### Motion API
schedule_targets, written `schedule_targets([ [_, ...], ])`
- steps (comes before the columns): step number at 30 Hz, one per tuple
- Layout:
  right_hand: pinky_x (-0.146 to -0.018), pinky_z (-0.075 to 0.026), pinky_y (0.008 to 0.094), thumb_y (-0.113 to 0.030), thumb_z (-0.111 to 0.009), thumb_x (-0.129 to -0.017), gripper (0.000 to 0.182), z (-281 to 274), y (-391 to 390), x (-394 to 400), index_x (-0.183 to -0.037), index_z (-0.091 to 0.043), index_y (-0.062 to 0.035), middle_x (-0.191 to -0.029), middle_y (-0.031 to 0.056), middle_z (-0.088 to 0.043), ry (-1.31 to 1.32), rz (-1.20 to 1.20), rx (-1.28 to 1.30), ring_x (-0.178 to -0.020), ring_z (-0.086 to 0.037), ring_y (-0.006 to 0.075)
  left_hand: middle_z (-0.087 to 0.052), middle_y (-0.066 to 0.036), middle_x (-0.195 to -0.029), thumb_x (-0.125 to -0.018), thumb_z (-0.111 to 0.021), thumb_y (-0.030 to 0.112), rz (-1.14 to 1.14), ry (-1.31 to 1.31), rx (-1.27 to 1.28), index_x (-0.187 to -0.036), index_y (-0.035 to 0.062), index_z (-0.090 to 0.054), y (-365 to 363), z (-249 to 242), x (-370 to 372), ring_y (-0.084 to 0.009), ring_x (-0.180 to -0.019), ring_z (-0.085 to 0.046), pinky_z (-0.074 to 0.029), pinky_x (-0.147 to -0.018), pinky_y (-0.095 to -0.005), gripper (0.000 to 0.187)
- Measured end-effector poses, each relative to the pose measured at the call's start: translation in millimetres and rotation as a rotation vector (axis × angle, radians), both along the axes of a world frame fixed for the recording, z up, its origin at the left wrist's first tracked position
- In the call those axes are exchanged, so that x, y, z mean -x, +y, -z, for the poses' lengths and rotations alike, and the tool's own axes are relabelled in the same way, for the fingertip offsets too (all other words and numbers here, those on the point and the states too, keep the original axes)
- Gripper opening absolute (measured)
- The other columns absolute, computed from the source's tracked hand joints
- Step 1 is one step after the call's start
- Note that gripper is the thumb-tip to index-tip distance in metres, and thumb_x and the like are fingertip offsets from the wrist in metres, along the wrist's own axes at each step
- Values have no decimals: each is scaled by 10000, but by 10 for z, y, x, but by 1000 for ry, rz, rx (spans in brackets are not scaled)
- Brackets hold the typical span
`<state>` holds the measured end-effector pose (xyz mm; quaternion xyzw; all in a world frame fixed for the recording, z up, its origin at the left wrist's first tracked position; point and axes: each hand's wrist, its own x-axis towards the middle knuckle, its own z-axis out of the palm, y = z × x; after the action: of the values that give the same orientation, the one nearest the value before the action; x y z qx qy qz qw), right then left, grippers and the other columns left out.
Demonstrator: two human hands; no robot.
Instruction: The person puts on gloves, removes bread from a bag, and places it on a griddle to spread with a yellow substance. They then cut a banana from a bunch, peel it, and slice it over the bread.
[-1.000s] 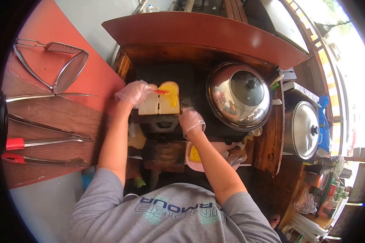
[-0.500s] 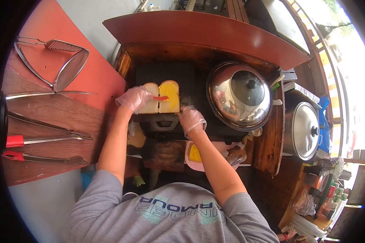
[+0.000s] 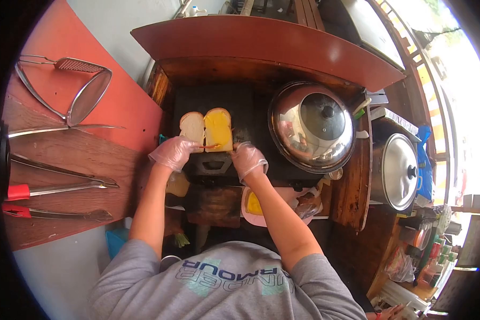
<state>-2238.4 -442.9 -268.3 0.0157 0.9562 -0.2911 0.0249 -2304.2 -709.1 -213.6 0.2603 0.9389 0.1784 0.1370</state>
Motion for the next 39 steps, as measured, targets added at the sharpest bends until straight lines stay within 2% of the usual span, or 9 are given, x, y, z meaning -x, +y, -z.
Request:
schedule_targets([
  [5, -739, -583, 480, -268, -678, -941, 193, -47, -3, -19, -953, -746, -88, -890, 183, -737, -9, -7, 30, -833, -723, 388, -751, -154, -1014, -948, -637, 135, -245, 114, -225, -1074, 207, -790, -7, 106, 246, -359, -936, -729, -587, -781, -446, 211],
  [9, -747, -584, 476, -267, -682, -936, 192, -78, -10, -4, -978, -757, -95, -898, 182, -743, -50, 15, 50, -841, -726, 387, -740, -141, -1102, -972, -646, 185, -109, 64, 286, -1175, 191, -771, 173, -214, -14, -364, -984, -718, -574, -829, -449, 239],
  [13, -751, -579, 475, -259, -681, -933, 204, -9, 20, -26, -995, -761, -82, -899, 188, -741, -31, 24, 81, -846, -726, 388, -735, -147, -1113, -972, -649, 187, -2, -144, -25, -1161, 164, -772, 90, -131, 34, -359, -980, -721, -573, -829, -441, 226],
  [17, -747, -574, 476, -247, -673, -934, 208, -83, 12, -3, -996, -758, -68, -891, 194, -735, -52, 25, 174, -846, -722, 392, -737, -151, -1014, -991, -633, 194, -194, 284, -241, -1135, 176, -775, 62, 71, 357, -363, -947, -723, -574, -809, -430, 204],
  [20, -744, -574, 470, -245, -672, -936, 204, -58, 10, 1, -983, -763, -68, -883, 190, -738, -30, 46, 159, -843, -722, 389, -746, -150, -1018, -989, -633, 165, -218, 69, 79, -1108, 162, -792, 105, -12, 175, -364, -953, -724, -576, -809, -432, 199],
  [25, -746, -574, 462, -260, -678, -938, 223, -118, 26, -18, -990, -769, -63, -896, 192, -741, -42, 53, 175, -845, -724, 386, -769, -139, -1007, -971, -668, 179, -151, -213, -255, -1005, 114, -826, 96, -160, 66, -365, -954, -730, -576, -832, -441, 174],
  [29, -753, -571, 462, -267, -686, -940, 234, -159, 11, -6, -1008, -773, -61, -907, 192, -745, -59, 82, 206, -852, -725, 385, -752, -131, -1043, -977, -584, 104, -114, 320, -178, -1163, 101, -764, 158, 69, 575, -353, -928, -725, -578, -850, -450, 260],
  [33, -759, -571, 459, -264, -695, -938, 231, -74, 9, 2, -1009, -774, -59, -905, 184, -751, -37, 97, 168, -853, -730, 375, -745, -143, -1048, -965, -565, 76, 80, 69, 88, -1193, 159, -763, 273, 13, 309, -363, -933, -716, -569, -885, -438, 313],
  [39, -767, -573, 448, -283, -704, -944, 253, -84, 13, -20, -1012, -773, -50, -907, 176, -758, -48, 119, 251, -854, -736, 367, -753, -170, -1056, -995, -614, 207, -118, -141, -246, -1143, 150, -795, 220, 31, 520, -361, -990, -720, -558, -886, -437, 241],
])
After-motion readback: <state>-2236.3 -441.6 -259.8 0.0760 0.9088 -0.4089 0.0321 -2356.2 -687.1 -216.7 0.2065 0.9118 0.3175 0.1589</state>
